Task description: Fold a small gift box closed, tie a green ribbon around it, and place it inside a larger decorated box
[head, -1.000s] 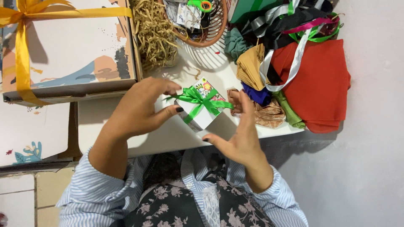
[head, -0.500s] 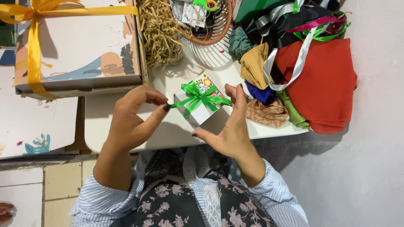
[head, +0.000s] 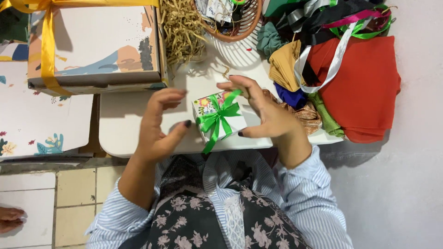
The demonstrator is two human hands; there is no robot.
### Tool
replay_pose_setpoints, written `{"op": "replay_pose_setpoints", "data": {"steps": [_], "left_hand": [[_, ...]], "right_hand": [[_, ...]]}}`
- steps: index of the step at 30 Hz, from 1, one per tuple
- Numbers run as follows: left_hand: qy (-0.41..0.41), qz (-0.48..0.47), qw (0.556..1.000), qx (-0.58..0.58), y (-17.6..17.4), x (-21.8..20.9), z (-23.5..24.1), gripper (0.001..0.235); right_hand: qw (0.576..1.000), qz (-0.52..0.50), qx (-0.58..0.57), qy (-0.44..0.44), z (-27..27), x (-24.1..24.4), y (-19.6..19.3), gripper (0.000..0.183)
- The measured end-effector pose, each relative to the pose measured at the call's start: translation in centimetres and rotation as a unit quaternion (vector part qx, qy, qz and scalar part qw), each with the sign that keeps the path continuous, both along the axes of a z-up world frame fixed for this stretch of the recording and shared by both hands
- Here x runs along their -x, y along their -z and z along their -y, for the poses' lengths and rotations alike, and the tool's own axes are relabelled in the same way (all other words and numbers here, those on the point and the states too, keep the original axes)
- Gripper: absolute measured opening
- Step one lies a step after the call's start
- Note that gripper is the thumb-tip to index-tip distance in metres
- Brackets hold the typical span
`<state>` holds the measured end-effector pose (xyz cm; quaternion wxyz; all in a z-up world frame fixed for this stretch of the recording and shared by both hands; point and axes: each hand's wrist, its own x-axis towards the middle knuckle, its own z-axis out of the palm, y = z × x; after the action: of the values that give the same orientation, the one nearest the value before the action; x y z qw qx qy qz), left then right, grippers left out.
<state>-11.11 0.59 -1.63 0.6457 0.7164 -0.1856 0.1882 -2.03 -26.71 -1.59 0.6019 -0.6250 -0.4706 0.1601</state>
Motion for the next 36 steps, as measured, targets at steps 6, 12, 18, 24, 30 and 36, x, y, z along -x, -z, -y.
{"op": "replay_pose_setpoints", "data": {"steps": [6, 12, 18, 24, 30, 36], "left_hand": [[0.048, -0.009, 0.998, -0.042, -1.5, -1.1, 0.6, 0.027], [0.101, 0.100, 0.976, -0.162, -0.4, -5.4, 1.0, 0.024], [0.147, 0.051, 0.974, -0.168, -1.5, -6.2, 1.3, 0.024], [0.157, 0.038, 0.974, -0.158, -1.1, -6.5, 0.8, 0.015], [0.154, 0.043, 0.974, -0.163, -0.8, -6.6, 0.8, 0.011], [0.141, 0.056, 0.982, -0.113, 0.8, -6.3, 1.1, 0.012]], "right_hand": [[0.992, 0.079, -0.009, 0.097, 0.5, -0.5, -4.2, 0.082], [0.939, 0.297, 0.092, 0.150, -1.8, 1.4, -6.7, 0.028], [0.925, 0.331, 0.098, 0.161, -2.1, 0.4, -6.1, 0.008], [0.950, 0.256, 0.047, 0.171, -3.5, 1.2, -6.3, 0.003], [0.945, 0.228, 0.044, 0.231, -3.3, 0.9, -4.3, 0.004], [0.937, 0.185, 0.018, 0.297, -3.6, 2.4, -3.9, 0.021]]}}
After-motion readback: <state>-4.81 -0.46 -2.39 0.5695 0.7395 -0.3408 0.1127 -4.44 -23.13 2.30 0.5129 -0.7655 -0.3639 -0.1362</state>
